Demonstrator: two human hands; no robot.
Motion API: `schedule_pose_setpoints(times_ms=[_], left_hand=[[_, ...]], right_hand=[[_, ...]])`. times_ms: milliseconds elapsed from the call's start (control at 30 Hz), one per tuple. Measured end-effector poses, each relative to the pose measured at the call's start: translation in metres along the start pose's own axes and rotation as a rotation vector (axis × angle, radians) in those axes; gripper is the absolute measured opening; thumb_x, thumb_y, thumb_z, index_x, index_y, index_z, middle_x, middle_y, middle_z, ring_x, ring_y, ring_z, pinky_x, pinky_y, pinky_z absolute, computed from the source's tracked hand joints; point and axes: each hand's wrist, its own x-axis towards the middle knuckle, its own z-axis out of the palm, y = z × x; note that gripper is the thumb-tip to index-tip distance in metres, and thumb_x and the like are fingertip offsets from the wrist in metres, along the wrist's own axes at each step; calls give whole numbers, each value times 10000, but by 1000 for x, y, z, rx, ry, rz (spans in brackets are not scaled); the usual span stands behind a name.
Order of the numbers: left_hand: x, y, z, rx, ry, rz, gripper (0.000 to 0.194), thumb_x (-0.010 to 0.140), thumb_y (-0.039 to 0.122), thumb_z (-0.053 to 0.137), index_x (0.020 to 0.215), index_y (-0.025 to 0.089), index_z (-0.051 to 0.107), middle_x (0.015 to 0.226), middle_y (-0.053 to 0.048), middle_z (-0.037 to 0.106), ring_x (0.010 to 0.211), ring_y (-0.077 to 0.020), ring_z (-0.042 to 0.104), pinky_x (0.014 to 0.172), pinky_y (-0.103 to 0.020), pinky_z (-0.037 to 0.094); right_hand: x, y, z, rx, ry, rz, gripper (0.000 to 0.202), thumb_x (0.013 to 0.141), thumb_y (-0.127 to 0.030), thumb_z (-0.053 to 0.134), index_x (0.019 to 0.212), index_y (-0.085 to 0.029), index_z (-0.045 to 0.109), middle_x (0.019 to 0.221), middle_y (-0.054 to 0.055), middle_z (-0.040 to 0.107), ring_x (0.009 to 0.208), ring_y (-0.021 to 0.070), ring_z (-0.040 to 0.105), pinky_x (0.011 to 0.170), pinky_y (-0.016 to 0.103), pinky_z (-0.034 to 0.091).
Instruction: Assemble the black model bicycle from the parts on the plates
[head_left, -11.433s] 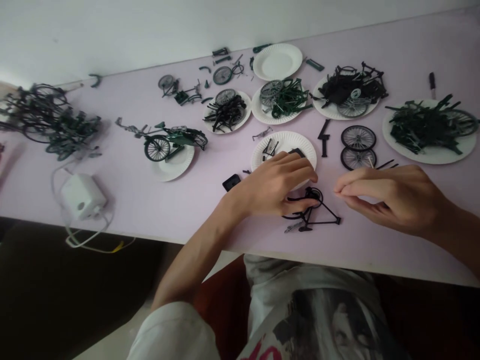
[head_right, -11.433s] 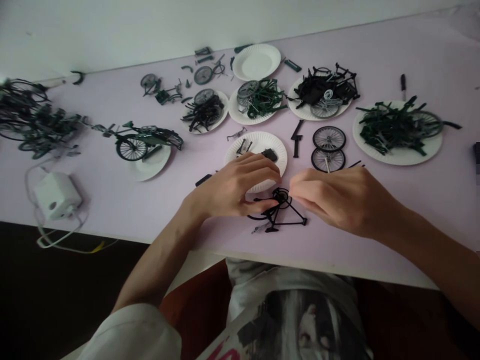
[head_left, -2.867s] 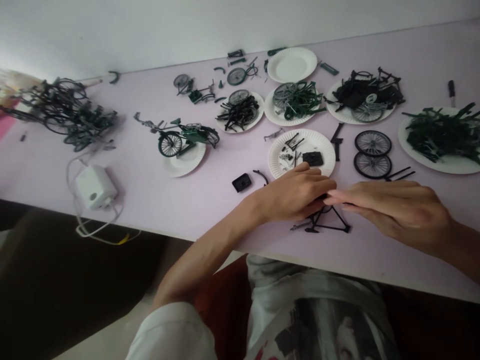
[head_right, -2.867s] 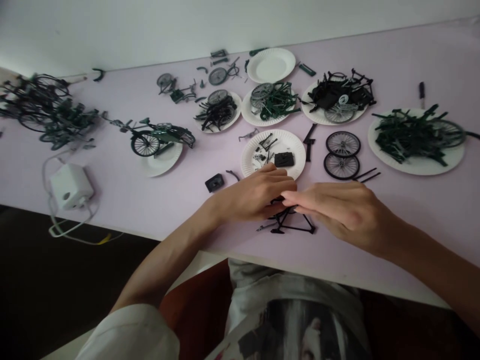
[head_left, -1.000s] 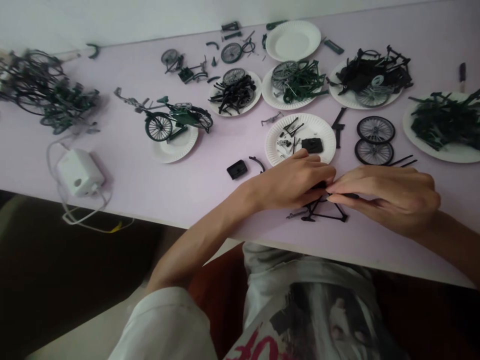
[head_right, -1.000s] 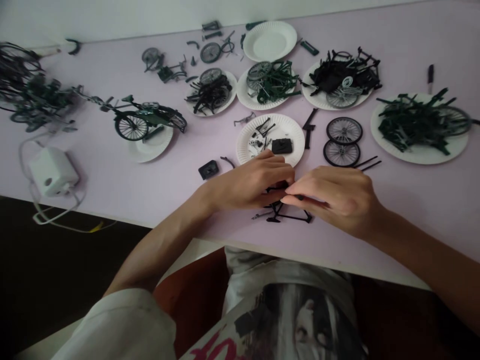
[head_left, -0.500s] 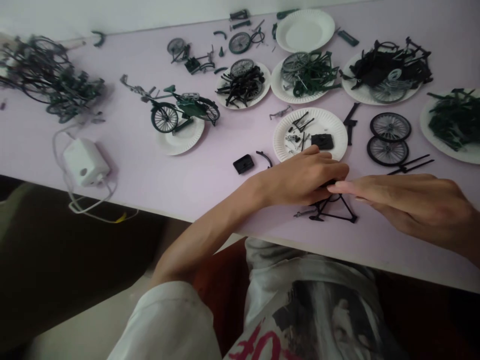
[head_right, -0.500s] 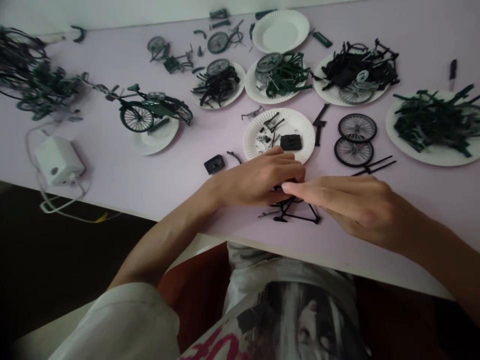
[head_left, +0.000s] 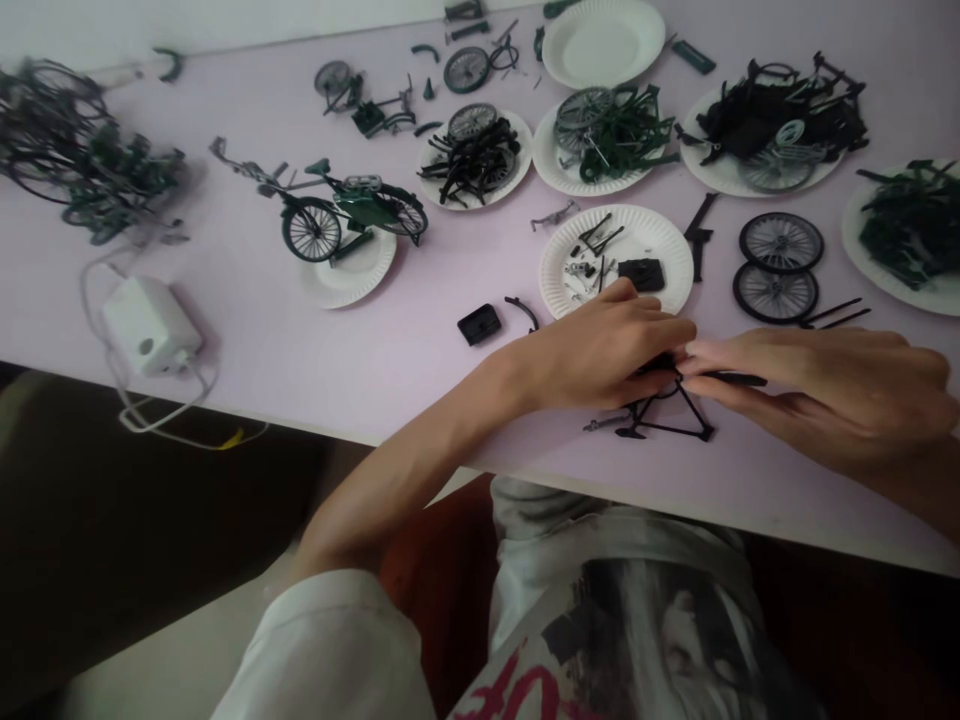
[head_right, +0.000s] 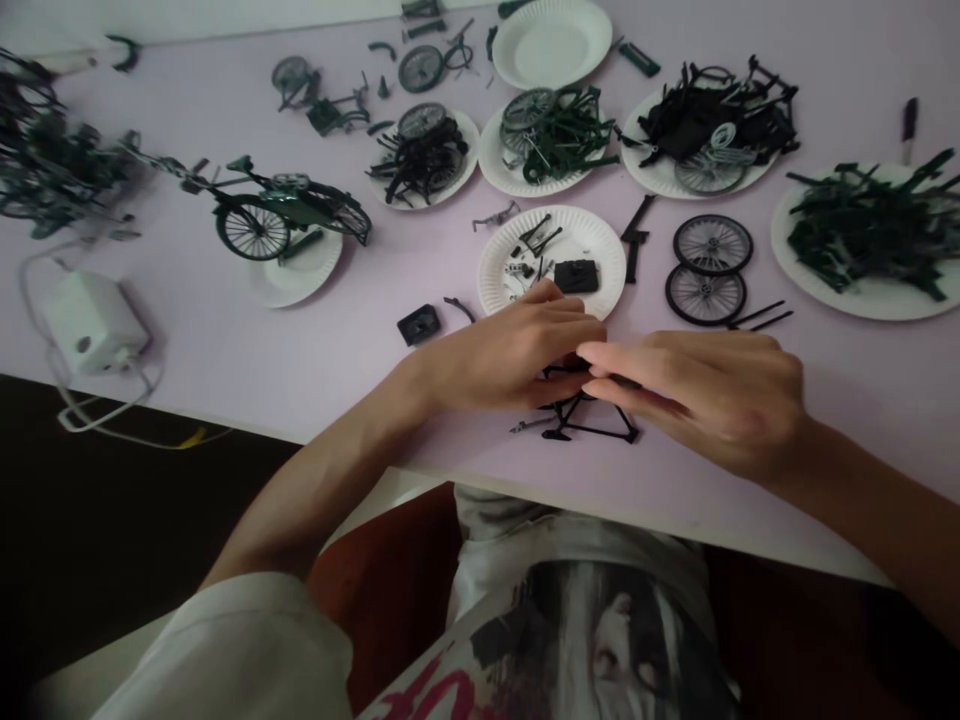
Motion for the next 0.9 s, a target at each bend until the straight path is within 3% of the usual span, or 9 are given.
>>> schedule_pose_setpoints(times_ms=[133,300,433,600,800,900], left_hand=[[0,0,1,24,13,13,123,1035,242,514,932,183,544,922,-57,686,841,-210,573,848,-364,328],[0,1,1,41,-9,20,138,1023,172,475,900,188,534,929,-58,686,854,-208,568,841,-365,321],[0,2,1,64,-16,12,126,1031,193,481,917,191,536,927,-58,682,847,-213,565,828,-370,320],[0,2,0,64,-22,22,122,1048,232,485,955,180,544,932,-58,685,837,-205,570,843,-361,328],[-1,3,-3,50,-32,24,112,1046,230,511,1018,151,585,980,-73,704,872,-206,602,869,-349,374],[-3,1,-7,9,-9,33,99,1040,214,527,1039,154,606,999,-78,712,879,-200,622,870,-343,415]], right_hand=[[-3,5,1,32,-25,-91,620,847,-48,791,1429,-158,605,871,30,814,771,176,779,761,260,644],[-8,14,1,267,-105,-55,681,918,-11,649,1552,-203,492,1034,61,817,901,201,785,809,308,667],[-6,16,-2,259,-108,36,520,915,-56,693,1383,-277,657,1023,9,828,816,167,792,744,249,661],[0,11,0,225,-55,55,192,861,-136,807,1027,-208,742,858,39,824,743,158,787,673,217,631],[2,7,1,219,-82,-89,121,911,-123,735,996,-202,704,847,71,804,797,197,781,726,295,652],[0,12,-4,158,-21,-64,135,939,-113,670,993,-236,684,764,30,770,711,175,748,636,278,607]])
